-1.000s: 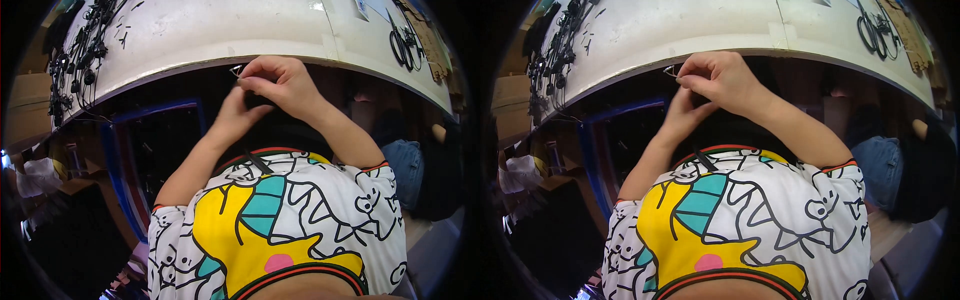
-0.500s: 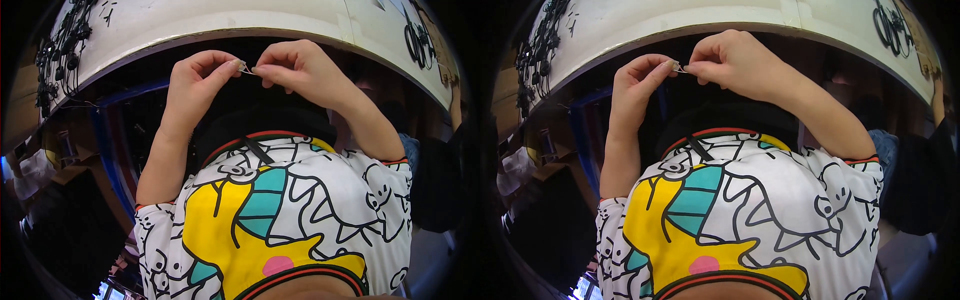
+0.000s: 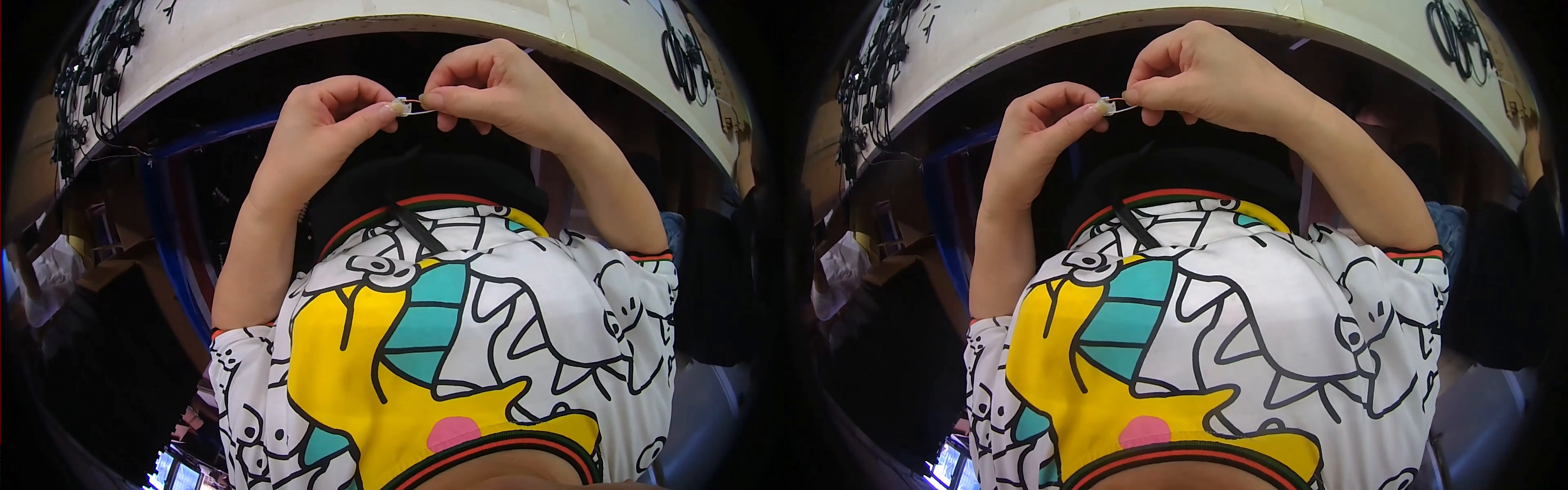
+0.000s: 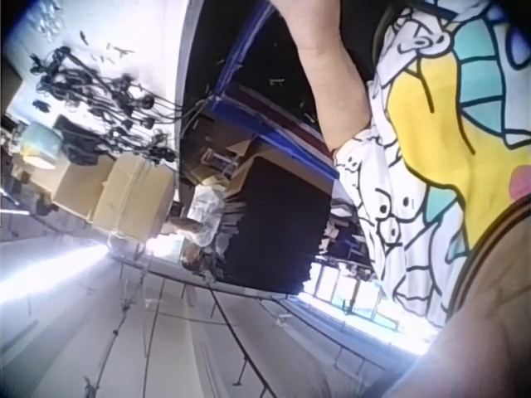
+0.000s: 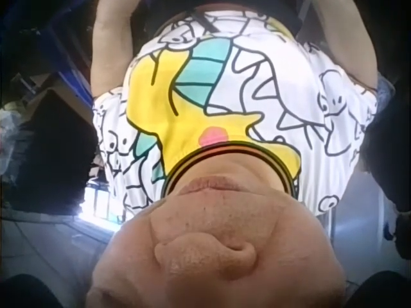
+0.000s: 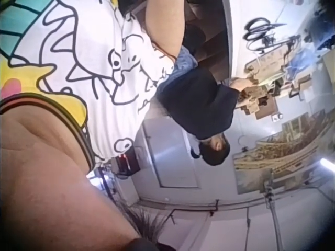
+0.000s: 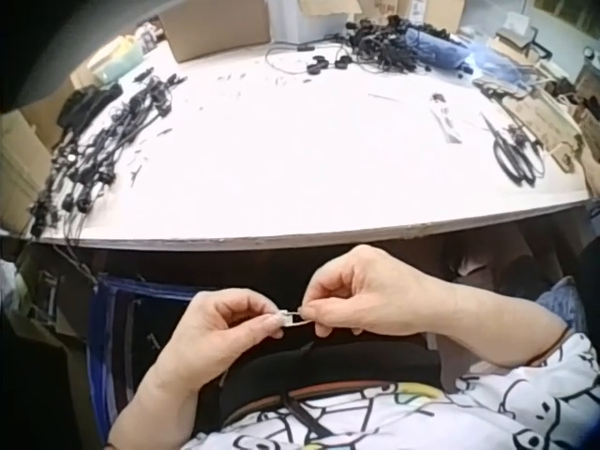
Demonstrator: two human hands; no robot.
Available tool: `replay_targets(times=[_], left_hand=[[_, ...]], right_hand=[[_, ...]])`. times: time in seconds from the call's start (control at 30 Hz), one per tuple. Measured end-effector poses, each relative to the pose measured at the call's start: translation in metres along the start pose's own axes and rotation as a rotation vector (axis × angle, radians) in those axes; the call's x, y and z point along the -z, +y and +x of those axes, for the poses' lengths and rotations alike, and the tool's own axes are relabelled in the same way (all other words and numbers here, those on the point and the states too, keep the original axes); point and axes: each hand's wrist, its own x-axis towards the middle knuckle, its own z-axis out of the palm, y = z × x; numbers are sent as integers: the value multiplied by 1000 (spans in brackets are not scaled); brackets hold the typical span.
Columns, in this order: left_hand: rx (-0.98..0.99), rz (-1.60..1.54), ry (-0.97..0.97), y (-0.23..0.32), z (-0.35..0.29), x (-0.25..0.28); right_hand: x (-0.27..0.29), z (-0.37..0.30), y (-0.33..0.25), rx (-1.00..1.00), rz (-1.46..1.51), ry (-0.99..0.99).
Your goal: The person assembles electronic parts by applying glue from a tube to a wire connector, then inserting the connector into an electronic housing component.
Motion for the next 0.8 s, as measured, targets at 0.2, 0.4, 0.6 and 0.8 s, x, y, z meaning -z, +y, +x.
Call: replay_targets(times=[0.2,0.4,0.6,0.8], left_hand=[[59,-311,-56,-1,-1,-4],[-2,-582,68,-10,3,-18],[-9,-566,126,-2,9,-18],[-5,-214,-93,10,11,2]], right_hand=[[0,0,5,-36,197,-88],[-17,-2,8,219,266,164],[-10,-7,14,495,-217,352],[4,-4,8,415,-29,59]])
